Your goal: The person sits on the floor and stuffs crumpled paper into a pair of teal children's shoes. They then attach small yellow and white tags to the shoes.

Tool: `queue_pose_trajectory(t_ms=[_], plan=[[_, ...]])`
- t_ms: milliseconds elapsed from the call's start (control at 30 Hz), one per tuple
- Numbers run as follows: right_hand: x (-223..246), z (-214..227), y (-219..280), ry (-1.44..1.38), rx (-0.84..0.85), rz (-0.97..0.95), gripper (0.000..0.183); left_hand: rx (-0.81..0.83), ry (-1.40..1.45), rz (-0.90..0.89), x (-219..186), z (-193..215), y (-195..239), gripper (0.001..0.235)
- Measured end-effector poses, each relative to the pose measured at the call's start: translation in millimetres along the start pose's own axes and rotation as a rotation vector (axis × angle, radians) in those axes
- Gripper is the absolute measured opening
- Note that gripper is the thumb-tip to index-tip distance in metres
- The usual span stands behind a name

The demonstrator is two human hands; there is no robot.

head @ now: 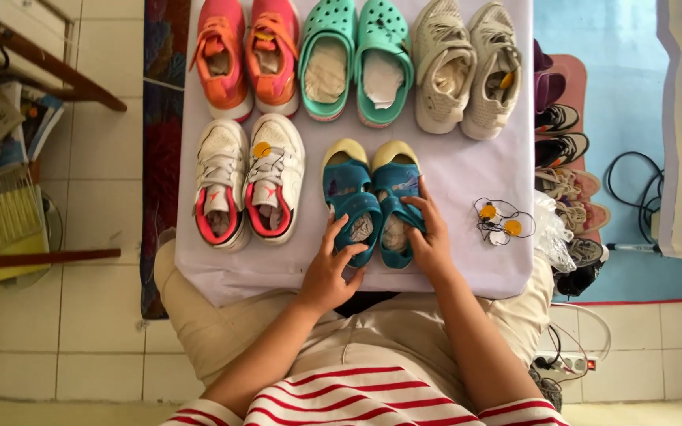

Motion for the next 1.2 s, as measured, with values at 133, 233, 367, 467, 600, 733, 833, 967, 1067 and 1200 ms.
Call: queue_pose_trajectory(t_ms=[133,233,367,467,600,733,833,967,1067,1200], plan=[[0.6,0.3,3.6,0.006,-0.161,0.007,0.042,-0.017,-0.033,-0.043,-4.9,-0.4,-3.4,0.035],[-3.9,3.7,7.9,0.012,-0.237,-0.002,0.041,-0.021,-0.090,-0.082,13.1,-7.9,2.1,0.035],[-6.4,6.2,10.4,0.045,-0.292,0.008,0.040,-0.018,-0.137,-0.140,24.6,-11.9,7.2,0.035],[-5.1,9.1,10.9,0.080,-0.328,0.017,0.040,-0.020,-0.161,-0.169,21.4,-11.7,7.0,0.035],[-5.9,5.8,9.5,0.107,-0.246,0.045,0.042,-0.014,-0.202,-0.154,5.8,-3.8,-0.9,0.039],[15.2,4.2,4.4,-0.070,-0.044,0.022,0.068,0.010,-0.169,-0.121,1.1,1.9,-5.0,0.039],[32.6,32.7,11.2,-0.036,-0.103,-0.023,0.060,0.021,-0.110,-0.085,0.6,3.9,-5.7,0.039],[15.7,102.0,18.5,0.490,-0.309,0.021,0.041,0.036,-0.119,-0.041,6.3,2.0,-7.7,0.042],[-17.7,138.3,33.9,0.674,-0.333,-0.120,0.028,0.030,-0.134,-0.061,7.5,0.0,-5.7,0.039],[-51.6,148.9,44.3,0.666,-0.320,-0.256,0.028,-0.017,-0.147,-0.120,7.7,0.9,-7.4,0.038]])
Point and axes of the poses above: each hand's wrist, its own y-axis away from the middle knuckle, its own z-axis out of the back of the hand, x = y × z, the point moved 8 cm from there along -y, towards the middle knuckle, and after that the axes turned 8 degrees about z, right-handed, at the moved point
